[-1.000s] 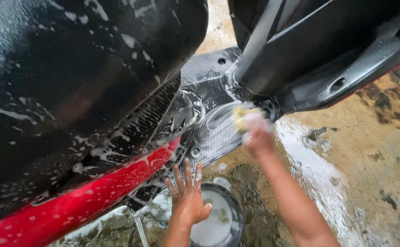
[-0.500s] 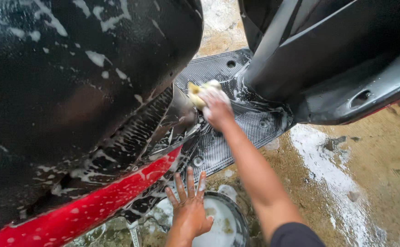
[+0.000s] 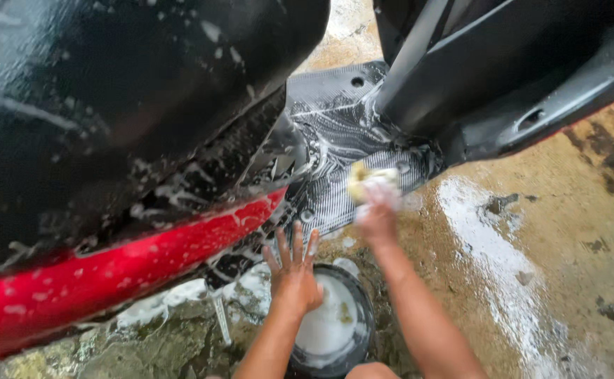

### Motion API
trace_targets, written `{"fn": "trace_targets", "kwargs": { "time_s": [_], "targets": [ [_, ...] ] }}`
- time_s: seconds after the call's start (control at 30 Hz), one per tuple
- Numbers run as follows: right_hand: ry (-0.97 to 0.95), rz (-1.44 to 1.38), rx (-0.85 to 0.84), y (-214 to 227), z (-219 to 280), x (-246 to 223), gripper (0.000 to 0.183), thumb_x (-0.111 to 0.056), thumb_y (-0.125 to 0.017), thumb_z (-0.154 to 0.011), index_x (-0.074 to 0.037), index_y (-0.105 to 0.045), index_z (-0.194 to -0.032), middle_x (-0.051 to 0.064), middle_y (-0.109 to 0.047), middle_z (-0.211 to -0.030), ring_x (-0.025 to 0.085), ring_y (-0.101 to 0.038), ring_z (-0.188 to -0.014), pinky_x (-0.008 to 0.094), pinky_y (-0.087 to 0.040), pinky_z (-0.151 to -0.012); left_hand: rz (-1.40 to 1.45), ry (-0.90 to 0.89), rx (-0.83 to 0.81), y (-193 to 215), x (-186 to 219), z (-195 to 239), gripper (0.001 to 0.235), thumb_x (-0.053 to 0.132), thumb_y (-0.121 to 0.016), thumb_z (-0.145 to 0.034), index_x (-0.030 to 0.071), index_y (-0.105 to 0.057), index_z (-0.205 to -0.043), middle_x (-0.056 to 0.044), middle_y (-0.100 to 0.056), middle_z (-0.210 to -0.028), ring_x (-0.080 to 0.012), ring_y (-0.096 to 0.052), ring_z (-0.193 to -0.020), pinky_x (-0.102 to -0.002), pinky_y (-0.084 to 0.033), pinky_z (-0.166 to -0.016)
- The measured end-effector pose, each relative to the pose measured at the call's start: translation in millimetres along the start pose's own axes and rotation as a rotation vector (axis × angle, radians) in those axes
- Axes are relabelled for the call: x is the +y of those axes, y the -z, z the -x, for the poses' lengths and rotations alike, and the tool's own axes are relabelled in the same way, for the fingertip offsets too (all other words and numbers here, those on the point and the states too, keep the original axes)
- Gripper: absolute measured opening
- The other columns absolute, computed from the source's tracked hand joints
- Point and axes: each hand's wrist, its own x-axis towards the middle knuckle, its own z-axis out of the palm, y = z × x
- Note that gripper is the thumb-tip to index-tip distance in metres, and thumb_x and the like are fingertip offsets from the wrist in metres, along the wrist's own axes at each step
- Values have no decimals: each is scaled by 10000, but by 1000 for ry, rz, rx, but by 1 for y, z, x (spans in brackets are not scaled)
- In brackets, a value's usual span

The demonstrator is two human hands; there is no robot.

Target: The person scrubs the rear fender and seat of a red motorcycle using a soapy sponge. They then switch to a purple brush to clean the textured floorboard area and the side panels of the vehicle.

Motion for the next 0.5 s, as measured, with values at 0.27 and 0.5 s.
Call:
{"fn": "trace_targets", "kwargs": {
  "time_s": [0.27, 0.5],
  "targets": [
    [340, 112, -118, -34, -19, 59, 538, -220, -572, -851, -97, -651, -1369, 218, -635, -1385, 382, -522, -1393, 523, -272, -1256, -512, -98, 564, -65, -64, -43, 776, 285, -441, -1011, 101, -78, -1672, -140, -46, -1753, -293, -20, -1621, -445, -57, -1315],
    [-10, 180, -196, -50, 11, -45, 335, -237, -481, -825, -86, -738, -977, 184, -745, -925, 388, -742, -999, 543, -594, -873, -218, -113, 551, -51, -54, -11, 740, 166, -407, -1004, 31, -90, -1659, -154, -120, -1739, -300, -83, -1611, -426, -92, -1328]
  ]
}}
